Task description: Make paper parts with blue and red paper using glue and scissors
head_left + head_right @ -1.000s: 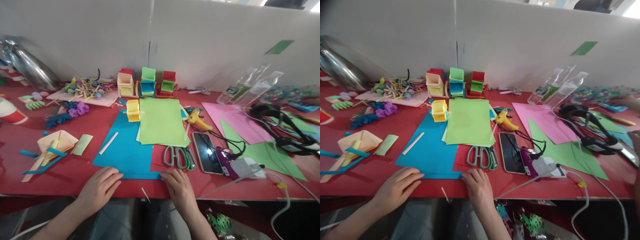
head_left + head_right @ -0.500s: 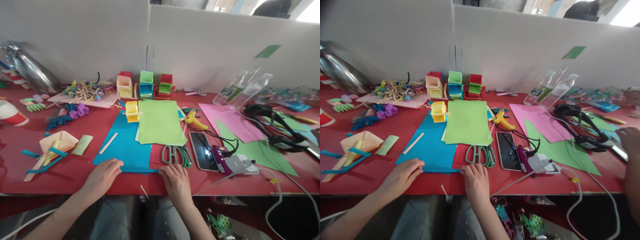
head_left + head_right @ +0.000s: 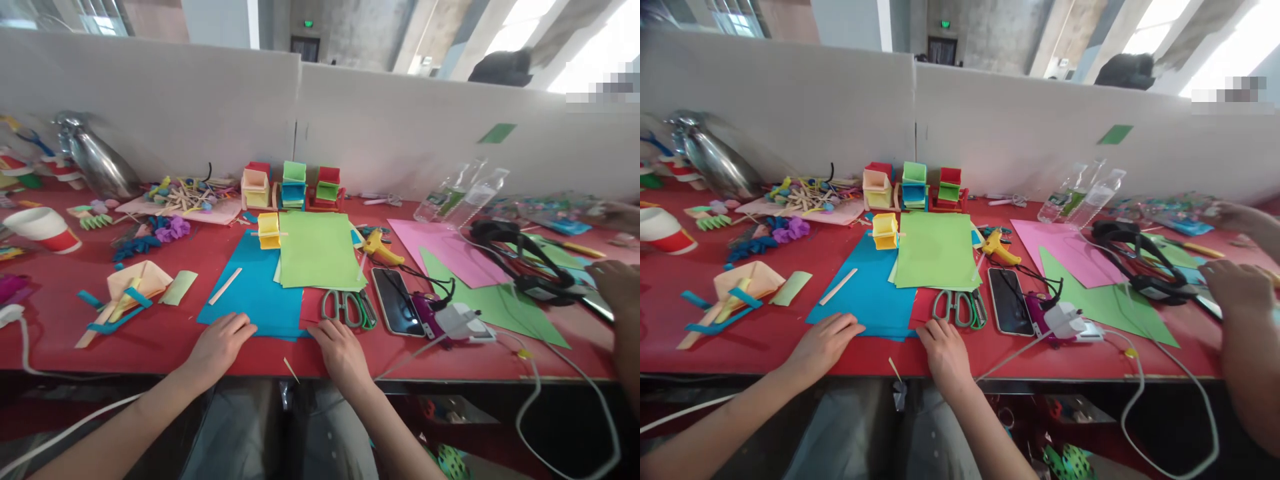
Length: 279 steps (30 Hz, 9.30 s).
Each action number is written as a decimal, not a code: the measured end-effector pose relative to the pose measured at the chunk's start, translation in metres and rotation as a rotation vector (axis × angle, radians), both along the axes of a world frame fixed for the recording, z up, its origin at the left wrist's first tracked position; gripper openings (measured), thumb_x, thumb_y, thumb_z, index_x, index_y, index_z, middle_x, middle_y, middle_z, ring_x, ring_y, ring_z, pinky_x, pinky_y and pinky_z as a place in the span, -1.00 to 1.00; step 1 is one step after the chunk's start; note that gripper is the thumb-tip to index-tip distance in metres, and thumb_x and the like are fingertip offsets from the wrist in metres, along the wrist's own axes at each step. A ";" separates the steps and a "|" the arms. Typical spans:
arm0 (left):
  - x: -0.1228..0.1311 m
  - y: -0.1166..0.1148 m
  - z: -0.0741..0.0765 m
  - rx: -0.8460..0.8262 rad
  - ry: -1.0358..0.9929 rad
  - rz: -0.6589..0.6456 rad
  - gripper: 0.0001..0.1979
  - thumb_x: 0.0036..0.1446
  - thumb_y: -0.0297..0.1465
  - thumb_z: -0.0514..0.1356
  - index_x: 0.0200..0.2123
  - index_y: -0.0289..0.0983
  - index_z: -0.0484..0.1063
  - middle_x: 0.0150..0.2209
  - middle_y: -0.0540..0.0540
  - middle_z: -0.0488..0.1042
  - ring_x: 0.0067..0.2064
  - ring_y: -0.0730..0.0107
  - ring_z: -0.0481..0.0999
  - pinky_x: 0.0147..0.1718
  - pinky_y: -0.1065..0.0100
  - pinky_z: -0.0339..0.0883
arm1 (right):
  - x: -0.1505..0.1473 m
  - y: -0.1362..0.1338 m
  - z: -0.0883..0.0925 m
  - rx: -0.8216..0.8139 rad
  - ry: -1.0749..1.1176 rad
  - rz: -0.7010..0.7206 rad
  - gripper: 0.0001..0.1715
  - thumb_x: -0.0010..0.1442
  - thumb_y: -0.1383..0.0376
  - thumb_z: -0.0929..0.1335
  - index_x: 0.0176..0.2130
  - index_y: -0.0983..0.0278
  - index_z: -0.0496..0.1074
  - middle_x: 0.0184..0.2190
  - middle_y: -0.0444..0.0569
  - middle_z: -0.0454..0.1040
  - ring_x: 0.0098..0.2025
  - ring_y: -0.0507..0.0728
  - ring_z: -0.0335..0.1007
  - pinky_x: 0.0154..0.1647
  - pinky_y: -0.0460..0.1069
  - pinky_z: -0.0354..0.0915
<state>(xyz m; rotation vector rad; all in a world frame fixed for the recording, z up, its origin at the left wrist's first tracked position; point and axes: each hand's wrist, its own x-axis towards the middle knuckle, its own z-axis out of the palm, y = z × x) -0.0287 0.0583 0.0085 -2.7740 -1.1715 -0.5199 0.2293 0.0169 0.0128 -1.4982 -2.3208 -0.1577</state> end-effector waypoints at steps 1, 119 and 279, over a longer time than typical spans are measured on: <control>0.000 -0.003 0.000 0.014 0.008 -0.001 -0.75 0.13 -0.59 -0.02 -0.26 -0.25 0.41 -0.33 -0.09 0.40 -0.26 0.33 0.37 -0.29 0.33 0.28 | 0.001 -0.001 0.000 -0.002 -0.016 0.031 -0.72 0.22 0.46 0.17 -0.16 0.27 0.39 -0.30 -0.01 0.41 -0.25 0.11 0.22 -0.27 -0.03 0.15; 0.051 0.102 0.030 -0.817 -1.025 -0.026 -0.66 0.06 -0.10 0.06 -0.40 -0.28 0.33 -0.66 0.13 0.22 -0.72 0.60 0.16 -0.77 0.53 0.04 | -0.070 0.162 0.053 -0.480 1.407 0.192 -0.71 -0.15 0.15 0.43 -0.55 0.32 0.36 -0.71 -0.23 0.33 -0.67 -0.07 0.18 -0.60 -0.14 0.14; 0.062 0.111 0.059 -1.131 -1.545 0.026 -0.78 -0.06 -0.28 0.22 -0.37 -0.31 0.36 -0.55 0.05 0.40 -0.69 0.66 0.24 -0.75 0.58 0.09 | 0.067 0.064 0.079 -0.178 0.271 -0.724 -0.74 0.10 0.23 0.23 -0.22 0.13 0.44 -0.29 -0.04 0.53 -0.26 0.18 0.43 -0.36 -0.03 0.21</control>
